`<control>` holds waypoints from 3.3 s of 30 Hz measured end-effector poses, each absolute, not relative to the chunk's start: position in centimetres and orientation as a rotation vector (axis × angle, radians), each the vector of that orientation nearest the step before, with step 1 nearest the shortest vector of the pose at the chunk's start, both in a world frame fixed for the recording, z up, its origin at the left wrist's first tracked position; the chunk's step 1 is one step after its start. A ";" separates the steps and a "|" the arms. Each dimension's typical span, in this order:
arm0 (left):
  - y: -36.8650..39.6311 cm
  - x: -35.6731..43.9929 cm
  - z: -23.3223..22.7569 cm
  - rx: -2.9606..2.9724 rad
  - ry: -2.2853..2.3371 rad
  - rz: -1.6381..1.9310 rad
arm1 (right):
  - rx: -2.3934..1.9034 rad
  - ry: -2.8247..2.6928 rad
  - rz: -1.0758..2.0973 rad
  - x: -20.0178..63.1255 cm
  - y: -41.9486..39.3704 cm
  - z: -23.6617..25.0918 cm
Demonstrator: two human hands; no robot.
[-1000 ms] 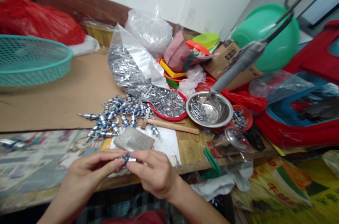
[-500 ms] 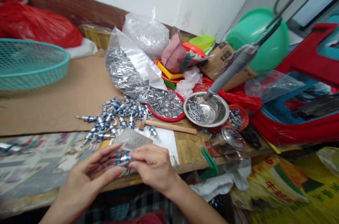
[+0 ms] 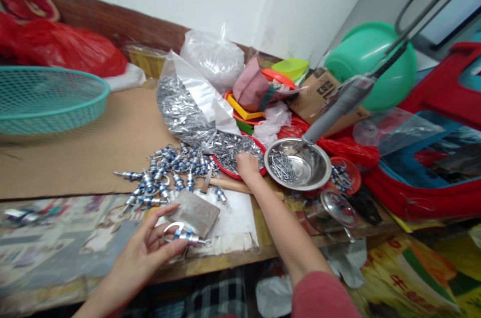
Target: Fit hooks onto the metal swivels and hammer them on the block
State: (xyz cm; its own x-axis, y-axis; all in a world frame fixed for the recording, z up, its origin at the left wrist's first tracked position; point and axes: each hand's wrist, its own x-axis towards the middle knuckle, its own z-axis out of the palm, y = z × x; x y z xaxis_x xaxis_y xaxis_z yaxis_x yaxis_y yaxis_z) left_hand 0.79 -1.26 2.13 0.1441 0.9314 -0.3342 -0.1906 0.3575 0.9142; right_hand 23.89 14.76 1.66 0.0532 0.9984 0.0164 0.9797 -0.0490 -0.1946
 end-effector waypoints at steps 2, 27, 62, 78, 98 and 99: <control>-1.1 0.8 1.9 0.846 1.130 0.964 | -2.173 -2.062 0.205 23.9 15.1 1.3; -0.8 0.3 1.3 0.750 1.040 0.993 | -1.497 -2.103 0.865 15.7 2.0 4.0; -0.8 0.4 1.5 0.703 1.066 0.969 | -1.375 -1.978 0.606 15.0 1.3 2.7; -0.9 0.3 1.9 0.739 1.083 0.933 | -1.711 -2.419 0.008 23.9 5.4 -0.7; -0.7 0.1 0.8 0.763 1.045 0.950 | -1.336 -2.367 0.257 21.0 -4.5 5.2; -0.7 0.1 0.8 0.766 1.053 0.948 | -1.362 -2.402 0.257 21.2 -4.6 4.9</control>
State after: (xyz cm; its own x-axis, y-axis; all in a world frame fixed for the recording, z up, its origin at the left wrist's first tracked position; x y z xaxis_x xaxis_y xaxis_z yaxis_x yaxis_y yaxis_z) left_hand 0.09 -0.68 0.82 0.1952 0.9113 -0.3625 -0.2649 0.4049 0.8752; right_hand 21.17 -4.56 4.90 -0.4670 0.8555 0.2238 0.7887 0.5174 -0.3320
